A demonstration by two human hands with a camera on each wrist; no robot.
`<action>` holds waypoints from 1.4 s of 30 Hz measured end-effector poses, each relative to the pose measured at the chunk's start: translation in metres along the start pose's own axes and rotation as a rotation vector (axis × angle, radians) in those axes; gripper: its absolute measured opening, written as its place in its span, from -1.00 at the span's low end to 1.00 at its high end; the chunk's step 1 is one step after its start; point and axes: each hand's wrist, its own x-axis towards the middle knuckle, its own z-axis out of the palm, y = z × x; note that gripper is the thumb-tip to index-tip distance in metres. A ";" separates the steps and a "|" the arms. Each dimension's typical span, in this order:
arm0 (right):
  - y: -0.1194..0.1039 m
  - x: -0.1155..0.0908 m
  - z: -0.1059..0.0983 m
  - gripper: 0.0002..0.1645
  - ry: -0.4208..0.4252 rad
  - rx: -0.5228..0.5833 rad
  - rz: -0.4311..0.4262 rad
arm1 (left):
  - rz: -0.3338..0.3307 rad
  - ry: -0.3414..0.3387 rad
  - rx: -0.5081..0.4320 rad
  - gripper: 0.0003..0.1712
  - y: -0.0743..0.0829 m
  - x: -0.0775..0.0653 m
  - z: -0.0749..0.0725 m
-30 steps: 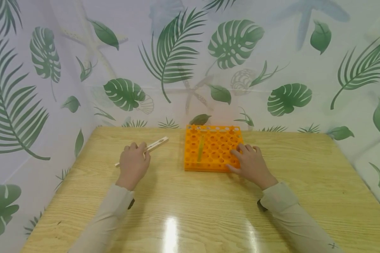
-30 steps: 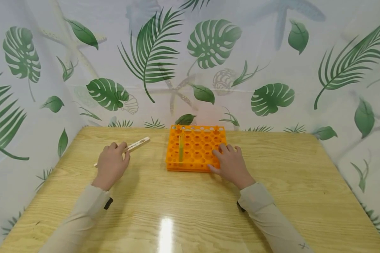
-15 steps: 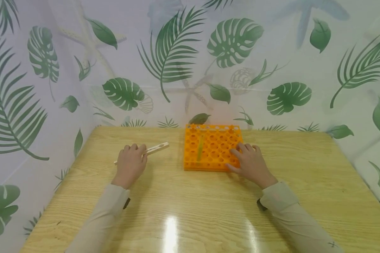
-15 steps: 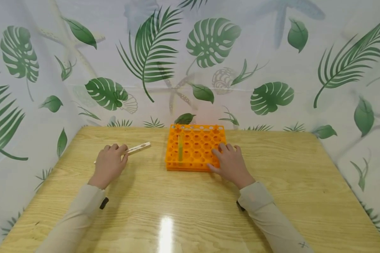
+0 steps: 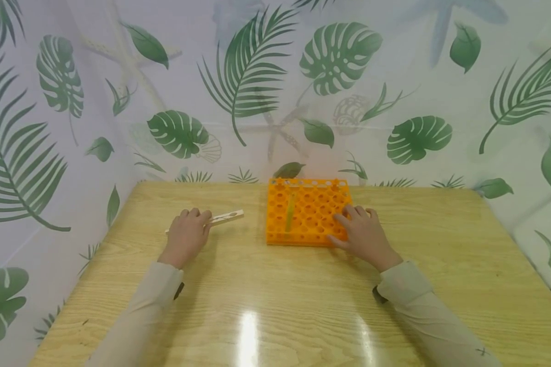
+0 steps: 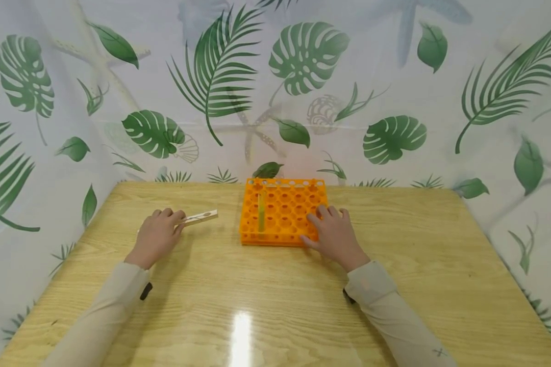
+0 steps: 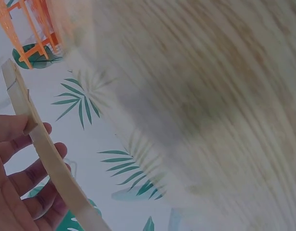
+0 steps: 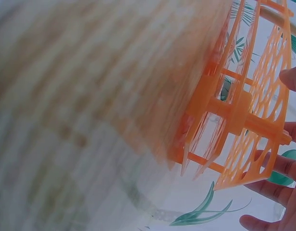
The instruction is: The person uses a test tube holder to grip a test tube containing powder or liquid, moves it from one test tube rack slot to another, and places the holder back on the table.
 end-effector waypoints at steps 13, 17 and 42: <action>0.000 0.001 0.000 -0.42 -0.006 0.007 0.003 | 0.042 -0.036 0.006 -0.83 -0.010 0.003 0.010; 0.001 0.001 0.001 -0.41 -0.003 0.000 -0.001 | 0.029 -0.062 0.003 -0.81 -0.012 0.003 0.013; 0.000 0.001 -0.001 -0.43 -0.008 0.017 0.009 | -0.017 -0.136 0.030 -0.86 -0.020 0.002 0.024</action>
